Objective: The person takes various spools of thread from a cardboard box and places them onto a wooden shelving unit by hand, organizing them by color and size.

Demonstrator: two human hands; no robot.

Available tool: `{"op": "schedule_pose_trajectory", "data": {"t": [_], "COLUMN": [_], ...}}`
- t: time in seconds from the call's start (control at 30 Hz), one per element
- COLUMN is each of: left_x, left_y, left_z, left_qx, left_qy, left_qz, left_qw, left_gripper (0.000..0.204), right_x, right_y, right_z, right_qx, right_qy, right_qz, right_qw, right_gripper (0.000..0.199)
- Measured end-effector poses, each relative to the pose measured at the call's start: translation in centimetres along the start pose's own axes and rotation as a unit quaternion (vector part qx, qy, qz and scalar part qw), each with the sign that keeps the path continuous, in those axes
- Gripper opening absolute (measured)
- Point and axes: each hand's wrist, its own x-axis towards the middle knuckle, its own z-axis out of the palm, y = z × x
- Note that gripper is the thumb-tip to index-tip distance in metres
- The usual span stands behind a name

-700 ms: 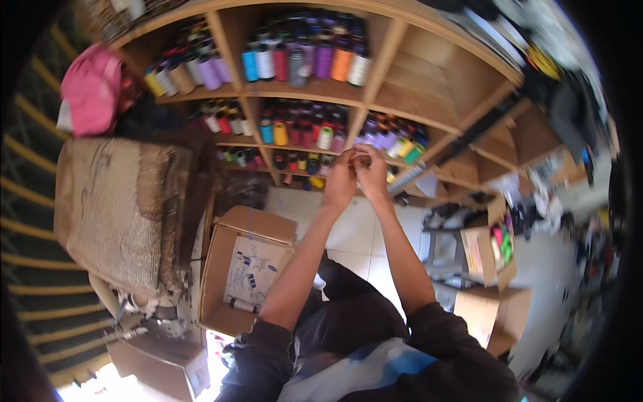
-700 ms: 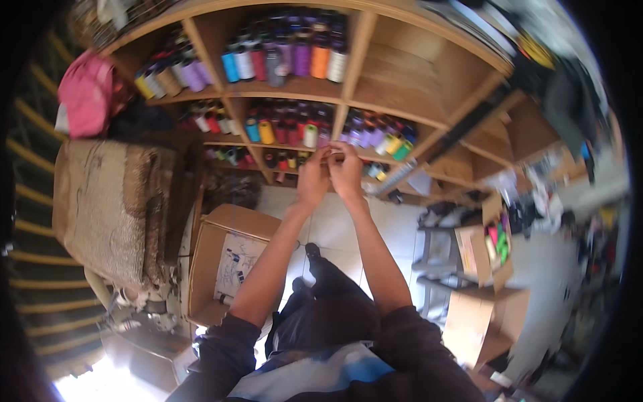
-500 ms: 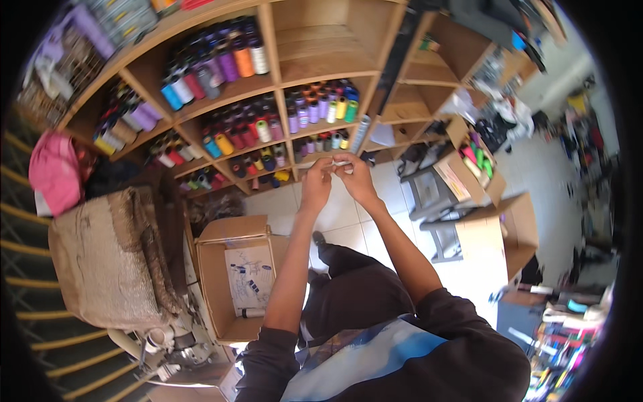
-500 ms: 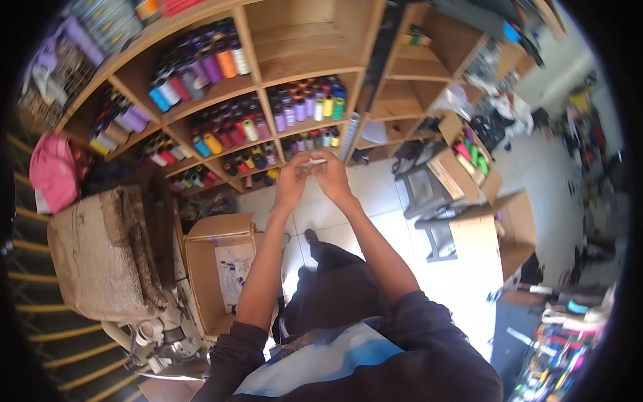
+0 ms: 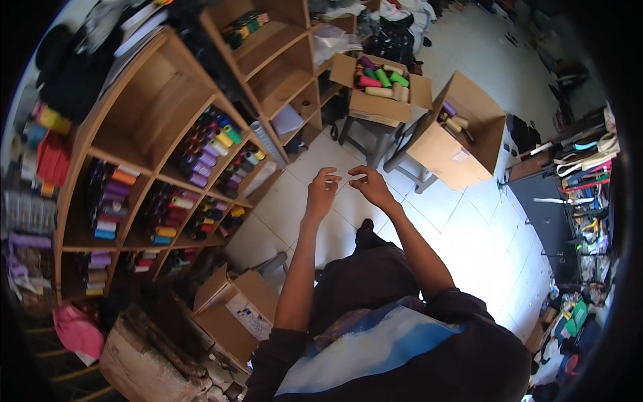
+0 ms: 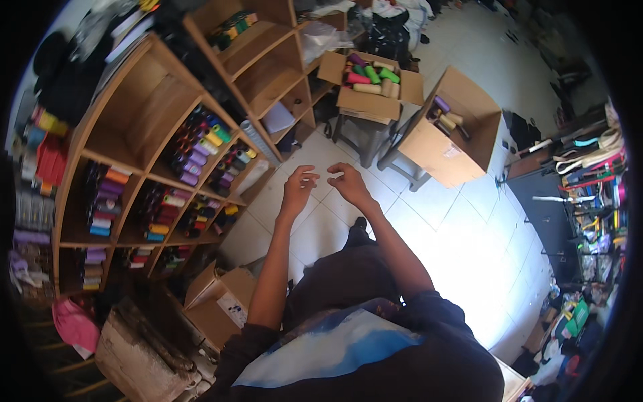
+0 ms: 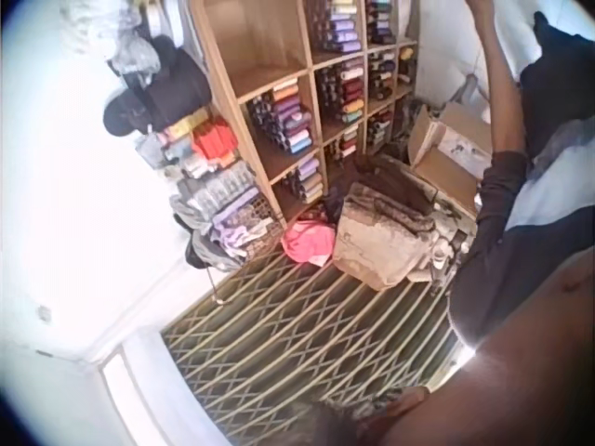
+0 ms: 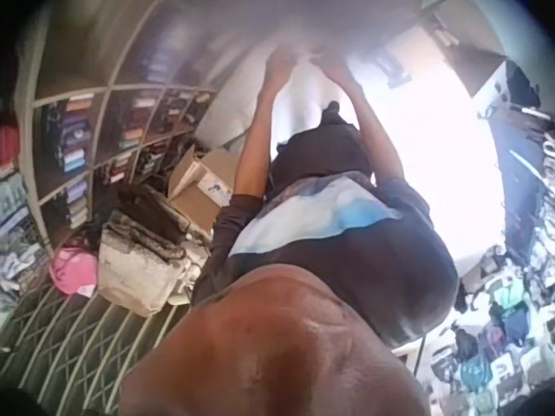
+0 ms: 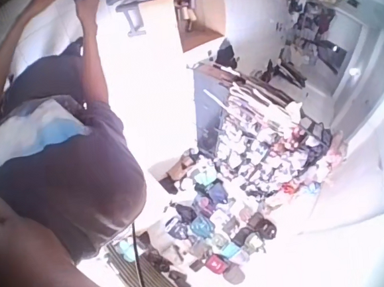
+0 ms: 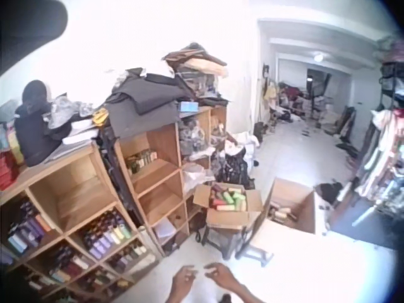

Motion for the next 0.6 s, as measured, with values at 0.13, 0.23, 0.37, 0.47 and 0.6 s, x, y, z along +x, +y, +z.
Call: {"op": "schedule_pose_trajectory", "data": {"t": [0.13, 0.23, 0.37, 0.47, 0.6], "left_x": [5.2, 8.3, 12.9, 15.3, 19.1], "left_y": [0.6, 2.0, 3.2, 2.5, 2.8], "left_z": [6.4, 11.3, 14.5, 15.5, 16.3], "left_qx": [0.010, -0.004, -0.017, -0.020, -0.003], "left_qy": [-0.044, -0.080, -0.090, -0.088, -0.123], "left_qz": [-0.007, -0.013, 0.003, 0.011, -0.011], "left_qw": [0.999, 0.997, 0.996, 0.996, 0.992], "left_gripper": [0.032, 0.033, 0.027, 0.030, 0.033], "right_x": [1.9, 2.3, 5.5, 8.3, 11.6], "right_y": [3.6, 5.1, 6.5, 6.8, 9.2], "right_z": [-6.4, -12.2, -16.7, -17.9, -19.0], "right_qx": [0.021, -0.005, -0.036, -0.017, -0.031], "right_qy": [0.021, 0.017, 0.025, 0.017, 0.026], "right_qz": [0.052, 0.094, 0.105, 0.086, 0.093], "right_qw": [0.998, 0.995, 0.994, 0.996, 0.995], "right_gripper": [0.037, 0.038, 0.040, 0.041, 0.040]}}
